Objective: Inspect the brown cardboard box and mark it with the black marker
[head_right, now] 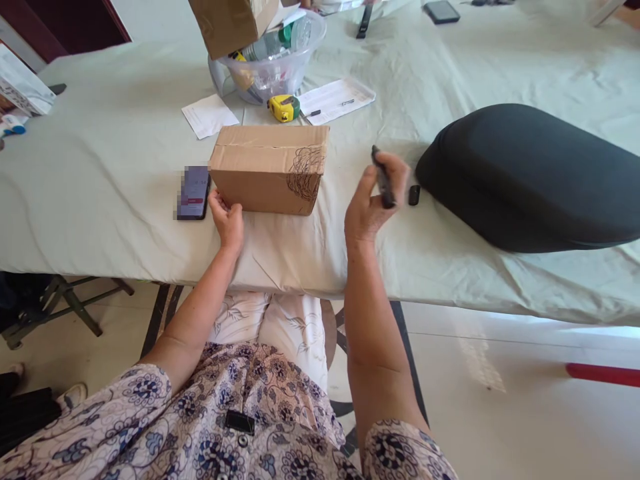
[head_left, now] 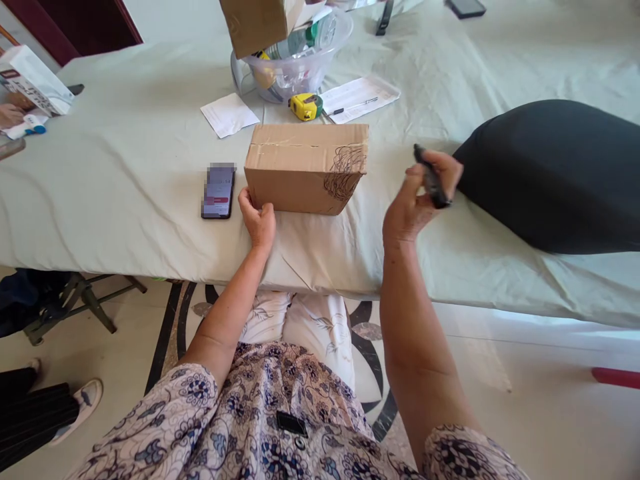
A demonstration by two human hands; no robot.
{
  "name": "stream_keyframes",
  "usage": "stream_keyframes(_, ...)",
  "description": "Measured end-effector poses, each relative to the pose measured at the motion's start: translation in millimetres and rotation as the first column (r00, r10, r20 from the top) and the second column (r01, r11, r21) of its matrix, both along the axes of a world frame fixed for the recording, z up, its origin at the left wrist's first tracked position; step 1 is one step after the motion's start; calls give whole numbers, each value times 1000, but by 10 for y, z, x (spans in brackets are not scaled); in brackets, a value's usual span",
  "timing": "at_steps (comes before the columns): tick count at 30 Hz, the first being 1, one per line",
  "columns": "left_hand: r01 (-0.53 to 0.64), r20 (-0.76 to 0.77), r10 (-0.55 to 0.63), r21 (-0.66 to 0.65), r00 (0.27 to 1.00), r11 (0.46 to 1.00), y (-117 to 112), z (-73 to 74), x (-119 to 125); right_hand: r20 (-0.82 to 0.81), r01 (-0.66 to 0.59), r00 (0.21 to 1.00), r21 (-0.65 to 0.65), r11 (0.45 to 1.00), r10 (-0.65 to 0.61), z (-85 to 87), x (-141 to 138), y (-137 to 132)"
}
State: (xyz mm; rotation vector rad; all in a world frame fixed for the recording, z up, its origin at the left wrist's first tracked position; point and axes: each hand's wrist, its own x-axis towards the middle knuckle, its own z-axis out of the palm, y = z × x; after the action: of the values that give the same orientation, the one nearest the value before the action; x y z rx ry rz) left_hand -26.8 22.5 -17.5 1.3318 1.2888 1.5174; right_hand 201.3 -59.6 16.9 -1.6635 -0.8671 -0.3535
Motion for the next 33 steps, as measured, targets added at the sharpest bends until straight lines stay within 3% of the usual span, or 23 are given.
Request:
stream_keyframes(3,-32,1,32,7,1000,999,2,-20,-4,28,-93,994,-230,969,102,-195,98,8)
stream_keyframes(7,-84,-24,84,31,996,996,-24,8,-26,18,-121,989,-476,871,147,-401,52,-9)
stream_keyframes(10,-130,-62,136,90,989,987,-47,115,-123,33,-84,991,-610,788,131,-408,19,-4)
stream_keyframes(13,-169,-152,191,144,970,975,-15,286,-370,55,-70,987,-694,716,150,-361,-2,-10)
stream_keyframes(17,-238,-450,253,90,856,967,148,502,-810,70,-73,982,-724,686,178,-339,-36,-28)
stream_keyframes(19,-259,-590,210,2,780,966,257,567,-965,69,-79,981,-718,692,184,-353,-41,-31)
stream_keyframes(24,-314,-756,115,-124,644,941,458,568,-1075,67,-88,980,-700,709,188,-405,-19,-29)
stream_keyframes(27,-334,-783,119,-118,611,935,490,521,-1065,53,-102,979,-707,700,196,-415,-14,-36)
stream_keyframes(33,-361,-779,89,-184,621,914,598,528,-1073,45,-119,976,-709,695,214,-424,-4,-55)
